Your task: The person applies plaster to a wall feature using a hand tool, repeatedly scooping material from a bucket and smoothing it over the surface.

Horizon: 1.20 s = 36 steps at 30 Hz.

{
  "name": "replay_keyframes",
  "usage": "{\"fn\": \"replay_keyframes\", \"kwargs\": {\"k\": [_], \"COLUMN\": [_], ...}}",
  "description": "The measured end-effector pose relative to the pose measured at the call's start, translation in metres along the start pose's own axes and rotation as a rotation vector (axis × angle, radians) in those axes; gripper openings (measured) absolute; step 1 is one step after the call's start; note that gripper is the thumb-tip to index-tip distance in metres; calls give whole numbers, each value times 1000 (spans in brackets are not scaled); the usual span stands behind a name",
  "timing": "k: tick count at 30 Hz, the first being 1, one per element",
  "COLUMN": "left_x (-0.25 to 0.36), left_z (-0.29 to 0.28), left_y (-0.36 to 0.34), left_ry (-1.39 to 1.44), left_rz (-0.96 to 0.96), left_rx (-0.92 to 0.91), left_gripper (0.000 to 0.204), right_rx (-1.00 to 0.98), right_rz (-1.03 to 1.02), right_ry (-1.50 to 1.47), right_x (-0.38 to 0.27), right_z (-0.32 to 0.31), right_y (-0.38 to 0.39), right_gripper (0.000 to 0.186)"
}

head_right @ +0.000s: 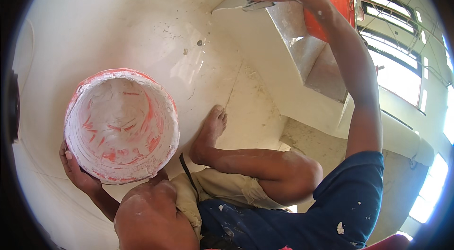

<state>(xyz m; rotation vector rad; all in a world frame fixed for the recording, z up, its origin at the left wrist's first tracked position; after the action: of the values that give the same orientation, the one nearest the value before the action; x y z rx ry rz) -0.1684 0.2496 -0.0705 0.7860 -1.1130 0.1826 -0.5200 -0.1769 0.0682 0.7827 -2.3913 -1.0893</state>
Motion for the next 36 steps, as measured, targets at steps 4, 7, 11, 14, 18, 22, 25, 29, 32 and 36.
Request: {"fn": "replay_keyframes", "kwargs": {"k": [4,7,11,14,18,22,25,29,32,36], "left_x": [-2,-1,-1,-1,1,-3,-3,-5,-3,-2], "left_z": [-1,2,3,2,4,0,-2,-5,2,4], "left_y": [0,0,1,1,1,0,2,3,3,1], "left_ry": [17,15,-17,-47,-8,22,13,17,17,-7], "left_rz": [4,0,-1,-11,-6,7,6,23,31,30], "left_rx": [-4,-2,10,35,3,3,22,42,30,43], "left_gripper": [41,41,42,45,42,42,41,41,42,40], "right_rx": [75,81,-23,-75,-122,-126,-31,-115,-179,43], "right_rz": [-162,-116,29,79,7,-91,-142,-7,87,-14], "right_ry": [170,148,-32,-44,-113,19,142,160,201,56], "right_x": [-1,8,11,13,4,4,-6,-11,-4,-10], "right_z": [18,21,-7,-1,14,38,51,71,87,58], "right_y": [-24,-38,-21,-17,-30,-68,-85,-109,-122,-106], "right_gripper": [40,40,39,39,37,35,30,26,29,29]}}
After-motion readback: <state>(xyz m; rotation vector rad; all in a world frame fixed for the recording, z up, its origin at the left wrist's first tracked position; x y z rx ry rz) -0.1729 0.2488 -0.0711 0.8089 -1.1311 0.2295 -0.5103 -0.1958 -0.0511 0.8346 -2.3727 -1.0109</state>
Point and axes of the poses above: each hand's wrist, its own y-axis away from the middle knuckle, its own z-axis out of the palm, x = y × z, the point moved 7 cm from there along -y, towards the middle knuckle, and after that the axes turned 8 degrees about -x, right-handed, at the moved point
